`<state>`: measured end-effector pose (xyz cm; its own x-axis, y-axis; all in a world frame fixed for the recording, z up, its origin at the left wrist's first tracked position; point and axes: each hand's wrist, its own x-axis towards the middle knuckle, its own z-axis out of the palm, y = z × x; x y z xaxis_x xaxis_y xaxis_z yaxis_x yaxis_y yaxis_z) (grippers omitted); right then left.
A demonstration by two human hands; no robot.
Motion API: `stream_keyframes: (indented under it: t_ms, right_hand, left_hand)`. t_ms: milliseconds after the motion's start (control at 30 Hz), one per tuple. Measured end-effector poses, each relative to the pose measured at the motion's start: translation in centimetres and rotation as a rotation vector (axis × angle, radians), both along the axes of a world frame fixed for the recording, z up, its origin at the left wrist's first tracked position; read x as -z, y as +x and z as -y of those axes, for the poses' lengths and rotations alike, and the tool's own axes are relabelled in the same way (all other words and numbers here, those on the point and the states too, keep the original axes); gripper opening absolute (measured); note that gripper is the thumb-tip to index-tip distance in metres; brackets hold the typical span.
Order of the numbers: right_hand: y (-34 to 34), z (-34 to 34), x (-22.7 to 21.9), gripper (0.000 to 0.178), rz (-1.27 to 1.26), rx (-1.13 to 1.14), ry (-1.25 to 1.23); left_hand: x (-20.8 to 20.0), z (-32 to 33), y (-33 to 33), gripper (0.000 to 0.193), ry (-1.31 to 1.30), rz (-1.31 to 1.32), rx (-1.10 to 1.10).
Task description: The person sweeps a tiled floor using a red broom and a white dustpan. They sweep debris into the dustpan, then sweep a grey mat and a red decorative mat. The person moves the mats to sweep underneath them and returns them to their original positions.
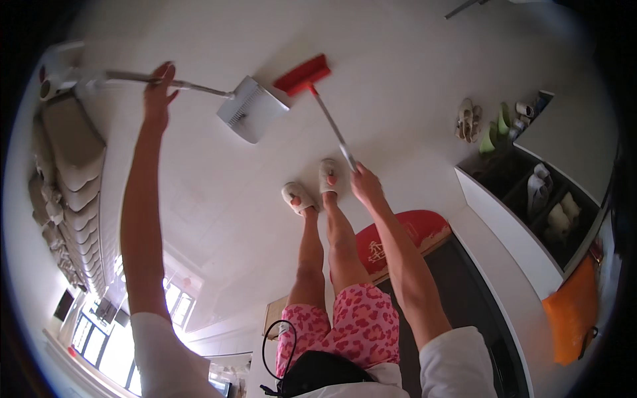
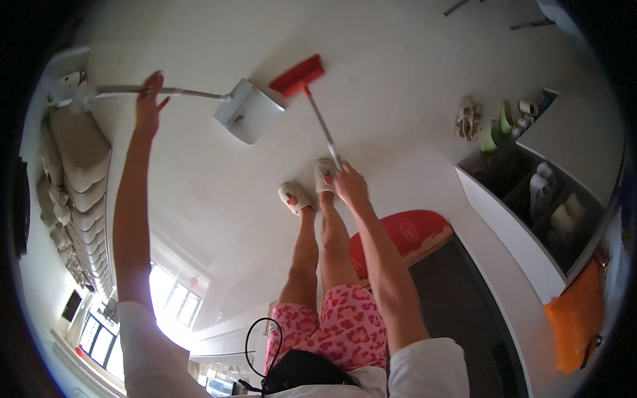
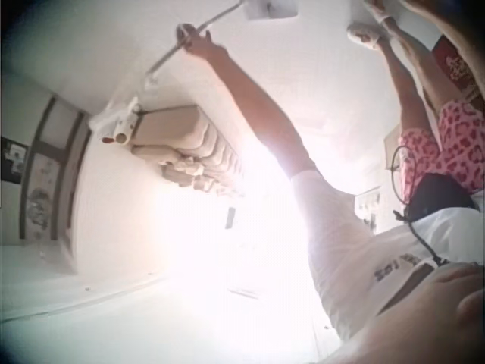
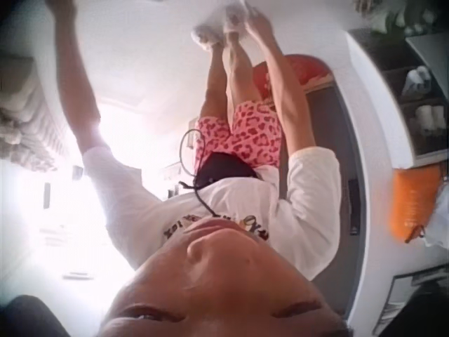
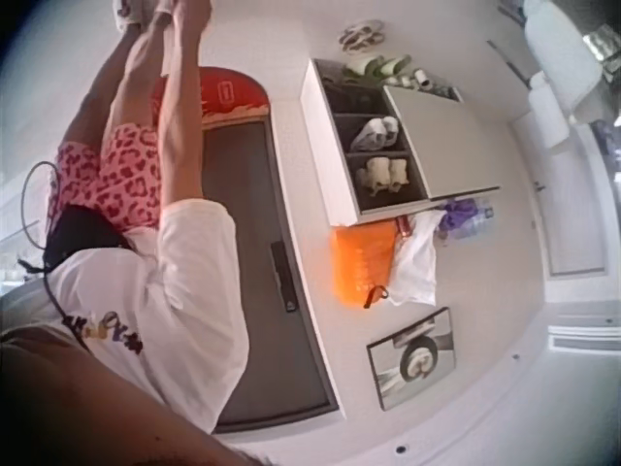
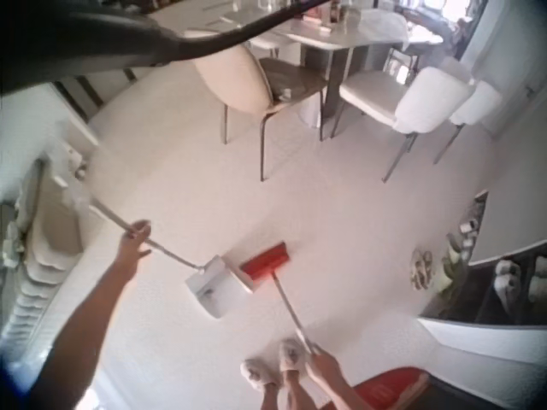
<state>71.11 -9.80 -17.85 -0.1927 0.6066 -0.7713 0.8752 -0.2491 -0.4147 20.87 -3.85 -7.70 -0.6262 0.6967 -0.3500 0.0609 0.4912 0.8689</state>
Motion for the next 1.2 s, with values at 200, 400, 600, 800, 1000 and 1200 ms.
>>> stream_keyframes:
  t_ms: [200, 400, 600, 800, 1000, 1200]
  right_hand:
    - [11.3, 5.7, -7.3, 0.045, 0.199, -0.124, -0.140]
    - [9.4, 3.8, -16.2, 0.046, 0.205, 0.027, -0.235]
    - [-2.3, 2.0, -11.2, 0.040, 0.021, 0.080, -0.099]
    - [-23.8, 3.1, -2.8, 0.031, -0.253, 0.068, -0.037]
    - [-41.6, 2.8, 0.9, 0.027, -0.080, -0.248, 0.113]
    - [-41.4, 3.6, 3.1, 0.026, 0.046, -0.464, 0.058]
  left_hand:
    - [3.4, 2.3, 0.6, 0.030, 0.038, -0.257, -0.190]
    - [-0.4, 15.2, -2.8, 0.031, 0.180, -0.087, -0.526]
    - [-3.8, 29.8, -4.8, 0.030, 0.118, -0.126, -0.882]
    - [-5.4, 37.8, -3.1, 0.030, 0.051, -0.086, -1.046]
    - [-5.0, 40.9, -0.3, 0.036, -0.012, -0.079, -1.259]
    - [-5.5, 41.6, 0.2, 0.039, -0.020, -0.065, -1.121]
